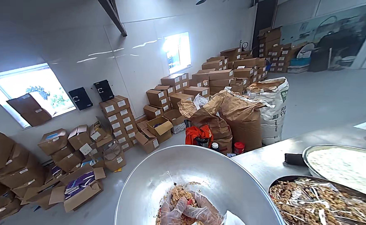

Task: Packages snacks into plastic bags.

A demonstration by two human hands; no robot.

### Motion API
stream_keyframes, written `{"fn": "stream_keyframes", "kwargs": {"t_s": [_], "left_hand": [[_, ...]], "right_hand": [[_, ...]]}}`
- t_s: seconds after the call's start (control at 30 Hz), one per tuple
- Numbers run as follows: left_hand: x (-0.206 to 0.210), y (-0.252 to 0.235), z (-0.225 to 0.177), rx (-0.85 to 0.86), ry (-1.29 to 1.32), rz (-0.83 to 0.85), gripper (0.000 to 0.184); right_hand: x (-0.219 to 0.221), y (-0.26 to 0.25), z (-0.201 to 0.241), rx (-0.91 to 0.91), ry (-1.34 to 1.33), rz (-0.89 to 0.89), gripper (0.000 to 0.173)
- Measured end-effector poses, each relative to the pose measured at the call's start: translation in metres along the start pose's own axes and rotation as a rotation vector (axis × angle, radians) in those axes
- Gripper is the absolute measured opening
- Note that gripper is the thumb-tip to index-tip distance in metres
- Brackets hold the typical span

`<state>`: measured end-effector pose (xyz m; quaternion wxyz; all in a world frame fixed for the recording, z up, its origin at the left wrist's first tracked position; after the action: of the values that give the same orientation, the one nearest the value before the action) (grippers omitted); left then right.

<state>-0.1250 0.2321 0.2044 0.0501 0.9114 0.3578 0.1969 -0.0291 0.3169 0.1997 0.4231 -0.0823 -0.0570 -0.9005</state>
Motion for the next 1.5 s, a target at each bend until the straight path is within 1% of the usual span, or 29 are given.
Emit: {"fn": "stream_keyframes", "kwargs": {"t_s": [0.13, 0.23, 0.3, 0.33, 0.4, 0.47, 0.57, 0.73, 0.83, 0.93, 0.97, 1.03, 1.1, 1.13, 1.2, 1.33, 1.5], "left_hand": [[-0.009, -0.009, 0.005, -0.025, -0.008, 0.014, 0.021], [-0.016, -0.015, 0.008, -0.042, -0.049, 0.046, 0.017], [-0.015, -0.015, 0.007, -0.017, -0.090, 0.063, 0.023], [-0.014, -0.014, 0.007, 0.011, -0.100, 0.086, 0.031], [-0.015, -0.013, 0.007, 0.055, -0.102, 0.188, 0.049], [-0.015, -0.012, 0.008, 0.059, -0.052, 0.236, 0.057], [-0.012, -0.012, 0.009, 0.037, 0.020, 0.177, 0.056], [-0.010, -0.016, 0.014, 0.030, 0.021, 0.081, 0.043], [-0.009, -0.018, 0.015, 0.032, 0.022, 0.041, 0.037], [-0.011, -0.024, 0.014, 0.013, 0.041, 0.013, 0.038], [-0.012, -0.025, 0.013, 0.006, 0.035, 0.029, 0.040], [-0.014, -0.024, 0.012, -0.007, -0.008, 0.118, 0.052], [-0.017, -0.025, 0.017, -0.043, -0.056, 0.202, 0.068], [-0.017, -0.026, 0.019, -0.066, -0.058, 0.205, 0.069], [-0.016, -0.027, 0.018, -0.088, -0.040, 0.173, 0.062], [-0.016, -0.033, 0.009, -0.057, -0.002, 0.142, 0.047], [-0.016, -0.045, -0.001, -0.046, 0.013, 0.075, 0.039]], "right_hand": [[0.000, 0.000, -0.016, 0.009, -0.038, -0.012, 0.043], [0.001, 0.003, -0.016, 0.019, -0.040, -0.015, 0.046], [0.003, 0.005, -0.015, 0.022, -0.035, -0.034, 0.046], [0.003, 0.005, -0.015, 0.021, -0.030, -0.041, 0.048], [0.002, 0.006, -0.015, -0.003, -0.028, -0.071, 0.050], [0.001, 0.007, -0.012, -0.012, -0.020, -0.076, 0.052], [-0.003, 0.007, -0.012, 0.004, 0.013, -0.046, 0.052], [-0.005, 0.009, -0.015, 0.009, 0.039, 0.014, 0.059], [-0.005, 0.011, -0.014, 0.028, 0.050, 0.015, 0.059], [-0.005, 0.012, -0.019, 0.063, 0.091, 0.020, 0.059], [-0.005, 0.013, -0.021, 0.060, 0.089, 0.015, 0.057], [-0.005, 0.012, -0.024, 0.036, 0.078, 0.006, 0.052], [-0.006, 0.010, -0.028, 0.014, 0.085, 0.022, 0.054], [-0.006, 0.010, -0.030, 0.016, 0.094, 0.028, 0.055], [-0.006, 0.011, -0.034, 0.030, 0.092, 0.037, 0.060], [-0.004, 0.019, -0.037, 0.084, 0.113, 0.013, 0.063], [-0.001, 0.025, -0.039, 0.127, 0.175, 0.031, 0.065]]}}
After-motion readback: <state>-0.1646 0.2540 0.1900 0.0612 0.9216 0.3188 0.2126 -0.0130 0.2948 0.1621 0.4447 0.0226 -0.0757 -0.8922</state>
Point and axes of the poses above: each hand's wrist, its own y-axis away from the middle knuckle, its own x-axis out of the palm, z = x × y, the point moved 2 cm from there along -y, towards the middle knuckle, and after that the axes turned 4 degrees about -x, right-handed, at the moved point
